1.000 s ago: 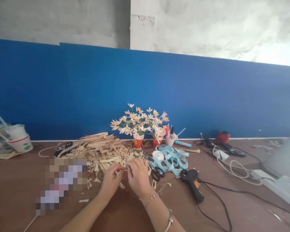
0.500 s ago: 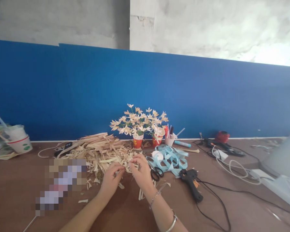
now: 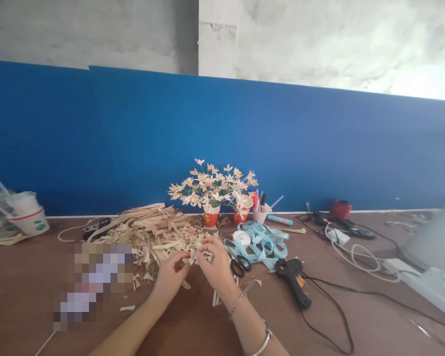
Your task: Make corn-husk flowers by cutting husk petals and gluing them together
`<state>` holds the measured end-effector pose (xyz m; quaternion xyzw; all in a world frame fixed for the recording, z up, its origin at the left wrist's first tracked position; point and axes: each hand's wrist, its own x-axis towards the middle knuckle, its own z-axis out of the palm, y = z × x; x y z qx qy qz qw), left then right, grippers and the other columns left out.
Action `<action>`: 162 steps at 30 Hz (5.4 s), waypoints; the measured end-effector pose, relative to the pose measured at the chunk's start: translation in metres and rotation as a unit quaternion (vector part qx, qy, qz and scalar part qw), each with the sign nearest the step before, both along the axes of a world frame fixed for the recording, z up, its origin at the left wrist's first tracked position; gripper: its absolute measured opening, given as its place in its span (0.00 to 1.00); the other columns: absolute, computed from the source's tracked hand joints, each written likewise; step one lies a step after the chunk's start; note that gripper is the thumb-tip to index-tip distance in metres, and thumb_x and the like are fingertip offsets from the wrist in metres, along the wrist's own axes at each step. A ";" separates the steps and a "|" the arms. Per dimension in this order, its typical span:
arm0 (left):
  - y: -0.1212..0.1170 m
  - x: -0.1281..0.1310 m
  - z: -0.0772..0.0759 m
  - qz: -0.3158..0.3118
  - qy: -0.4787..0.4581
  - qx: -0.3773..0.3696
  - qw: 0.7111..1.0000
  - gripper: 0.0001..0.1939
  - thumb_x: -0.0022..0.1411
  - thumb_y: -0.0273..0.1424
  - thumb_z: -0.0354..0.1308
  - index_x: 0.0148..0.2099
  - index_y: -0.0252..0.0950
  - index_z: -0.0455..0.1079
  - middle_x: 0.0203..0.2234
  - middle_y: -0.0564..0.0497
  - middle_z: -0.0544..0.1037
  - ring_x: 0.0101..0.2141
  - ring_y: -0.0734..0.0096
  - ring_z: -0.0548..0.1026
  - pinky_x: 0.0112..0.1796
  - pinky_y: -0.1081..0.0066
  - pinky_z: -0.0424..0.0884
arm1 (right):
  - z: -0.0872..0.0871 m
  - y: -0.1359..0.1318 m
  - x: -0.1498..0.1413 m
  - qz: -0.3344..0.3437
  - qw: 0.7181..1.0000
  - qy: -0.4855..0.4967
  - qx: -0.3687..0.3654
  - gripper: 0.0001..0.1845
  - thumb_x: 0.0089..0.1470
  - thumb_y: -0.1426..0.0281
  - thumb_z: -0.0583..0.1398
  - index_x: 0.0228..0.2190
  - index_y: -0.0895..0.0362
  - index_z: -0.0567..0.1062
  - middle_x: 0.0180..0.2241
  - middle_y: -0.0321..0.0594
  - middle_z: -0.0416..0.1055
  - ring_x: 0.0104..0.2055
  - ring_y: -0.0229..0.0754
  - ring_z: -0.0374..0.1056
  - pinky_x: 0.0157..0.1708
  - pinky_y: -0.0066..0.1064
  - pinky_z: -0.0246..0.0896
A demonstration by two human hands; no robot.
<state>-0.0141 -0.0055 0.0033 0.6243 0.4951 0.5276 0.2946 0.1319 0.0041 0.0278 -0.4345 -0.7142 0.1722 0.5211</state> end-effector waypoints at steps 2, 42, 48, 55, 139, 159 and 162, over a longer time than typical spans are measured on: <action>0.000 0.001 -0.002 -0.028 -0.048 -0.059 0.997 0.08 0.47 0.27 0.53 0.31 0.34 0.71 0.27 0.50 0.75 0.19 0.74 0.70 0.22 0.72 0.68 | 0.000 -0.001 0.000 0.004 1.000 -0.018 0.011 0.04 0.48 0.75 0.58 0.25 0.56 0.73 0.37 0.42 0.67 0.42 0.42 0.64 0.44 0.36 0.59; 0.004 -0.002 -0.008 0.011 -0.033 -0.076 0.996 0.08 0.49 0.32 0.53 0.27 0.34 0.71 0.22 0.50 0.76 0.26 0.67 0.74 0.29 0.71 0.68 | 0.006 -0.021 -0.011 -0.018 0.954 -0.252 0.163 0.08 0.48 0.79 0.55 0.30 0.55 0.70 0.43 0.42 0.65 0.44 0.45 0.59 0.42 0.38 0.55; 0.002 -0.002 -0.004 0.028 -0.001 -0.073 0.997 0.09 0.49 0.32 0.52 0.27 0.35 0.72 0.22 0.50 0.77 0.27 0.67 0.74 0.30 0.71 0.68 | 0.004 -0.019 -0.011 -0.013 0.957 -0.245 0.157 0.08 0.49 0.78 0.55 0.30 0.55 0.70 0.43 0.42 0.65 0.45 0.45 0.59 0.44 0.39 0.54; 0.002 -0.003 -0.005 0.032 0.027 -0.065 0.997 0.10 0.50 0.32 0.52 0.27 0.34 0.72 0.22 0.50 0.76 0.26 0.67 0.73 0.29 0.71 0.67 | 0.003 -0.019 -0.010 -0.009 0.959 -0.241 0.152 0.08 0.48 0.79 0.55 0.30 0.55 0.70 0.43 0.42 0.64 0.45 0.46 0.59 0.44 0.39 0.53; 0.001 0.002 -0.003 -0.038 -0.118 -0.109 0.986 0.08 0.47 0.34 0.56 0.28 0.34 0.70 0.21 0.52 0.76 0.26 0.66 0.76 0.27 0.72 0.71 | -0.003 -0.005 -0.006 0.003 0.997 -0.006 -0.073 0.08 0.47 0.73 0.57 0.20 0.57 0.71 0.37 0.42 0.68 0.42 0.43 0.64 0.46 0.36 0.56; 0.004 -0.001 -0.002 -0.035 -0.161 -0.193 0.967 0.14 0.48 0.38 0.58 0.30 0.31 0.68 0.10 0.56 0.70 0.11 0.82 0.60 0.14 0.80 0.56 | 0.057 -0.008 0.122 -0.282 0.896 -0.255 -0.230 0.08 0.46 0.68 0.54 0.26 0.55 0.73 0.28 0.44 0.74 0.31 0.48 0.69 0.30 0.35 0.58; 0.002 -0.001 0.001 -0.032 -0.167 -0.196 0.966 0.15 0.46 0.40 0.59 0.30 0.32 0.69 0.10 0.57 0.69 0.11 0.81 0.60 0.15 0.80 0.57 | 0.054 -0.030 0.165 -0.331 0.815 -0.328 -0.345 0.09 0.45 0.66 0.54 0.22 0.55 0.73 0.27 0.49 0.74 0.32 0.52 0.70 0.27 0.34 0.57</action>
